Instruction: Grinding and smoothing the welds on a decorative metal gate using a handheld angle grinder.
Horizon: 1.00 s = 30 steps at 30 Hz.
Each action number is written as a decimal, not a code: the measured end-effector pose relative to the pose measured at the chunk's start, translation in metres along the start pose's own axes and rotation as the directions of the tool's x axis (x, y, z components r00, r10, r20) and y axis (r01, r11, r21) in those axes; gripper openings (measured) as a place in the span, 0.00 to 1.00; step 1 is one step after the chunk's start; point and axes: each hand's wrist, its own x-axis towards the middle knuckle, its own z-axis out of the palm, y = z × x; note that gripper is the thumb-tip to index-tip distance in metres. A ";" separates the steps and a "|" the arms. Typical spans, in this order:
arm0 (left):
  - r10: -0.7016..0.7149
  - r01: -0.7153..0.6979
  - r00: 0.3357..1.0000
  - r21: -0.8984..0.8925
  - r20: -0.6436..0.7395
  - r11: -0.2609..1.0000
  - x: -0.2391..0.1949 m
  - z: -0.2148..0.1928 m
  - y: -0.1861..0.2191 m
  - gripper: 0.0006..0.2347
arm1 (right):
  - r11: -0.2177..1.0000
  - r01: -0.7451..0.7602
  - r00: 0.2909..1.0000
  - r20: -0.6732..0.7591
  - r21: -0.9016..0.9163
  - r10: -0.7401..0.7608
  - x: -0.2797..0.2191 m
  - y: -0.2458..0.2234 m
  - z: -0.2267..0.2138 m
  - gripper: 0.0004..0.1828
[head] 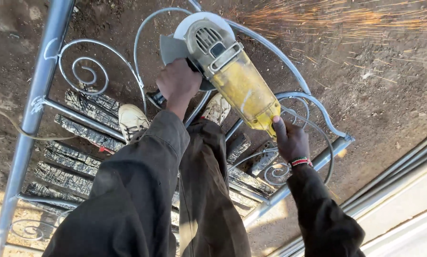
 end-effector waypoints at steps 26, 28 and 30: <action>-0.051 0.057 0.997 -0.111 0.058 0.992 0.001 0.010 0.000 0.09 | 0.988 0.060 0.998 -0.009 -0.141 -0.062 0.001 -0.040 -0.043 0.37; -0.063 0.075 0.992 -0.110 0.109 0.991 -0.008 0.012 0.003 0.09 | 0.991 0.029 1.000 0.003 -0.129 -0.029 -0.012 -0.037 -0.049 0.38; -0.085 0.091 0.988 -0.038 0.132 0.995 -0.006 0.011 0.001 0.10 | 0.987 0.033 0.999 0.020 -0.159 -0.030 -0.015 -0.044 -0.054 0.40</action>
